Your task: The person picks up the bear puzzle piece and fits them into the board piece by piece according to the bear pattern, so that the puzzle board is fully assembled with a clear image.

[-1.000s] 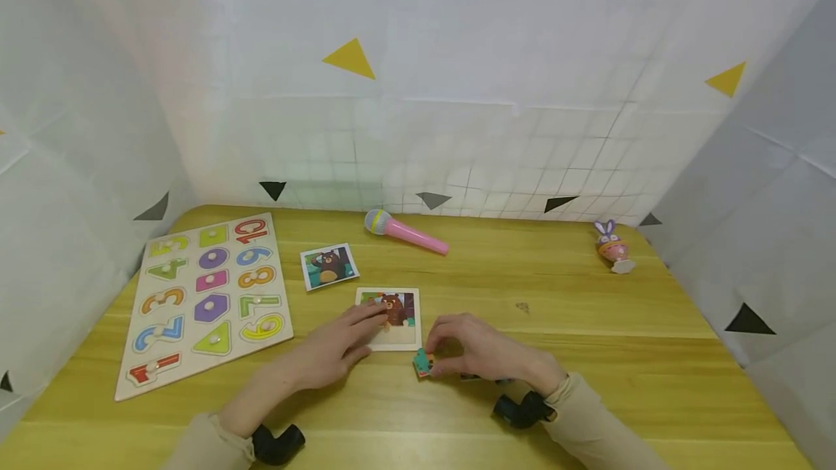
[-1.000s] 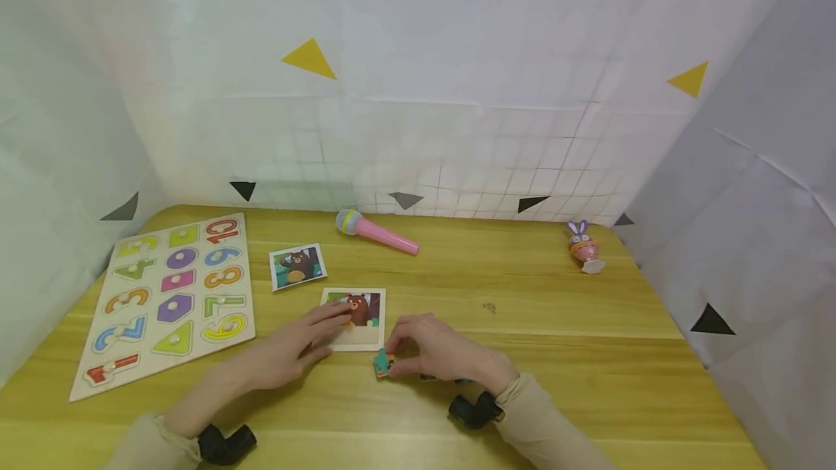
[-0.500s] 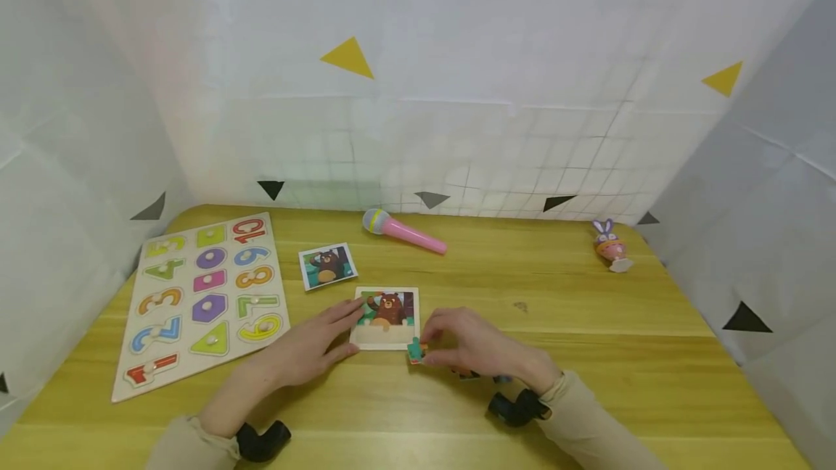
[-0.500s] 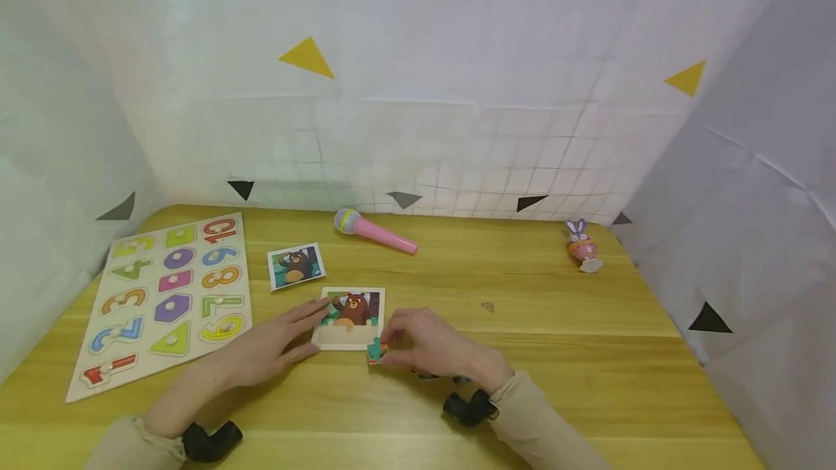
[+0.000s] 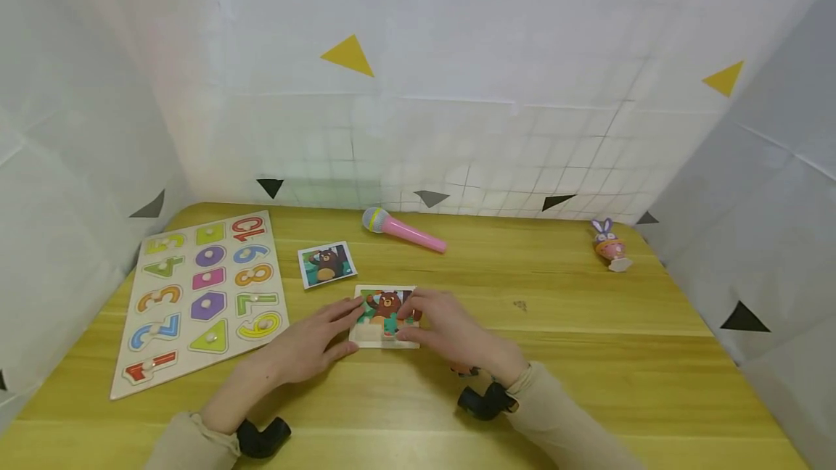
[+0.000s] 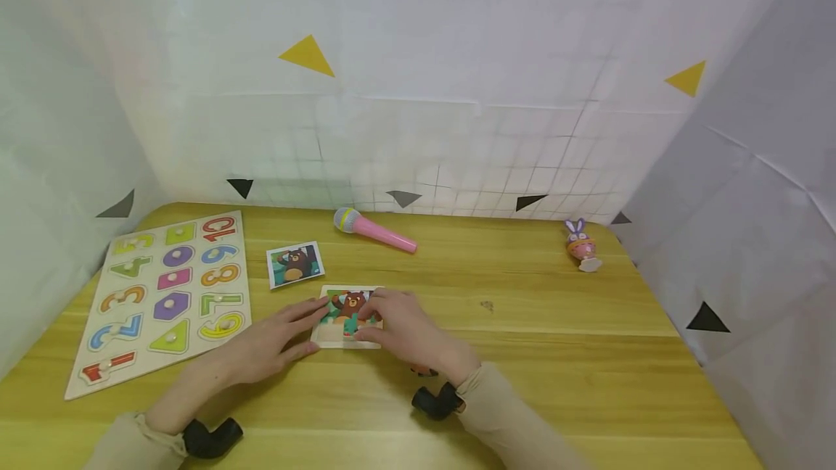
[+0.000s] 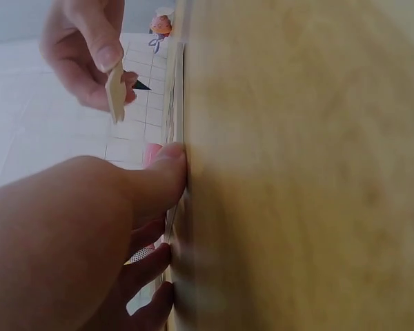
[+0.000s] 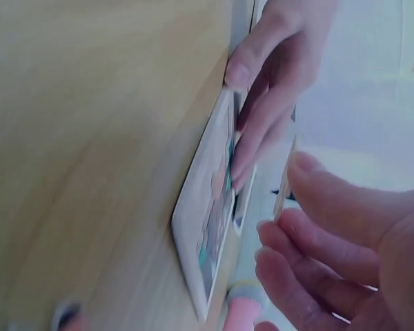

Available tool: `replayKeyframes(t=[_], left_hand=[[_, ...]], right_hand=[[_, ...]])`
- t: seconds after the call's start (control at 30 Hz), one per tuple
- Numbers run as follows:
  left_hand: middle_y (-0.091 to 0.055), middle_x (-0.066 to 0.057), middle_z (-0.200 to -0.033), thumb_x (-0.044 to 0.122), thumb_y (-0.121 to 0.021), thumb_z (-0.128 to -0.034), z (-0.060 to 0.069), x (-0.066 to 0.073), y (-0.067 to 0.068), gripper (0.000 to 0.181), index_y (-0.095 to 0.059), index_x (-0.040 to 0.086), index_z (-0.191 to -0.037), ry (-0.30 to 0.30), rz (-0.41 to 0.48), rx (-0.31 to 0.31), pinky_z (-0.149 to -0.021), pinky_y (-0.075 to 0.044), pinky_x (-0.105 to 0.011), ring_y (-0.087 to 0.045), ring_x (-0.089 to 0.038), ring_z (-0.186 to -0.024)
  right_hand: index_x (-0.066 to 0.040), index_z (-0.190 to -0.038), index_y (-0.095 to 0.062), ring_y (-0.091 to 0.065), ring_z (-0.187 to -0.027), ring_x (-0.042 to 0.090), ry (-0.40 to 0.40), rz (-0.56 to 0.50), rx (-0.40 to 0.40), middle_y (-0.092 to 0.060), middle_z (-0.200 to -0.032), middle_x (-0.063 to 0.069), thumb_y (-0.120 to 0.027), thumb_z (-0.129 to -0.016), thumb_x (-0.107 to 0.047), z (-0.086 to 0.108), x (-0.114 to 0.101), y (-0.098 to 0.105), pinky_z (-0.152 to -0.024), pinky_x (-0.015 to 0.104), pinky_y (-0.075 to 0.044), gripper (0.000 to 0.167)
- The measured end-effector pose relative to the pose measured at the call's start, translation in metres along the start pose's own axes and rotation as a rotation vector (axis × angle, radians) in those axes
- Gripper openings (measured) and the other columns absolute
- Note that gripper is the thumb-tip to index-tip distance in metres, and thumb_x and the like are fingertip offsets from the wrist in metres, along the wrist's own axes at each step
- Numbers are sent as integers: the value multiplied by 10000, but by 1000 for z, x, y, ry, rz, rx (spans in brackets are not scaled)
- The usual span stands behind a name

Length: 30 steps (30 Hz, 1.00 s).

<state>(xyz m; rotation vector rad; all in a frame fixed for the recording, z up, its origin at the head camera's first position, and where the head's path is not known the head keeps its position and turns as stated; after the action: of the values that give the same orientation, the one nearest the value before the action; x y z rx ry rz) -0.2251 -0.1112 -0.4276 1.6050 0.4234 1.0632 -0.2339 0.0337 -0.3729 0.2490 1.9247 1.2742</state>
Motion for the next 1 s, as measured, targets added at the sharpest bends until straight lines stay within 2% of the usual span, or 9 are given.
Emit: replayKeyframes(t=[0.27,0.43,0.67,0.87,1.0], left_hand=[[-293,-33,-1638,408,-542,-1024,-1,-2,0,624,-359,155,-1565,10,7,-7,-1153,-349,-537,-300,-316,-1490],[-306,-32,-1633,401,-560,-1016,-2,-2,1,626,-372,154,-1560,12,27,5,-1150,-351,-544,-313,-319,-1485],[-323,-53,-1624,385,-557,-1020,-2,1,2,613,-389,127,-1549,-2,39,12,-1147,-347,-556,-321,-336,-1479],[-315,-52,-1628,396,-549,-1022,-1,0,2,615,-391,118,-1547,1,55,13,-1147,-342,-566,-305,-341,-1486],[-321,-56,-1625,392,-563,-1017,-1,0,3,617,-399,113,-1543,1,48,23,-1147,-345,-562,-309,-342,-1484]], right_hand=[[-74,-966,-717,-547,-797,101,-7,61,5,-637,-911,-8,-743,-909,-250,-21,-10,-16,-707,228,-459,187],[-51,-949,-721,-502,-749,106,15,88,30,-629,-878,23,-757,-896,-238,-30,-17,-23,-673,222,-410,198],[-52,-969,-710,-563,-820,130,-2,135,13,-631,-948,26,-748,-905,-249,-31,-16,-33,-795,296,-465,210],[-42,-968,-712,-549,-794,119,20,109,36,-608,-934,26,-753,-900,-234,-31,-15,-39,-738,242,-485,208],[-52,-967,-719,-540,-792,109,35,154,40,-587,-918,13,-753,-902,-248,-31,-17,-40,-742,238,-480,209]])
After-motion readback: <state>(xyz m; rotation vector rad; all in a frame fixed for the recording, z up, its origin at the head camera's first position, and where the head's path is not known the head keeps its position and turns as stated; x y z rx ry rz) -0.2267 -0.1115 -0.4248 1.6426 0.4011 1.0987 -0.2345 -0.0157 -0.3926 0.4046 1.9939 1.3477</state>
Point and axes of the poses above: each hand's wrist, its own z-axis away from the middle knuckle, its own y-axis out of the back of the hand, x = y × z, the point moved 10 cm from there along -z, towards the middle knuckle
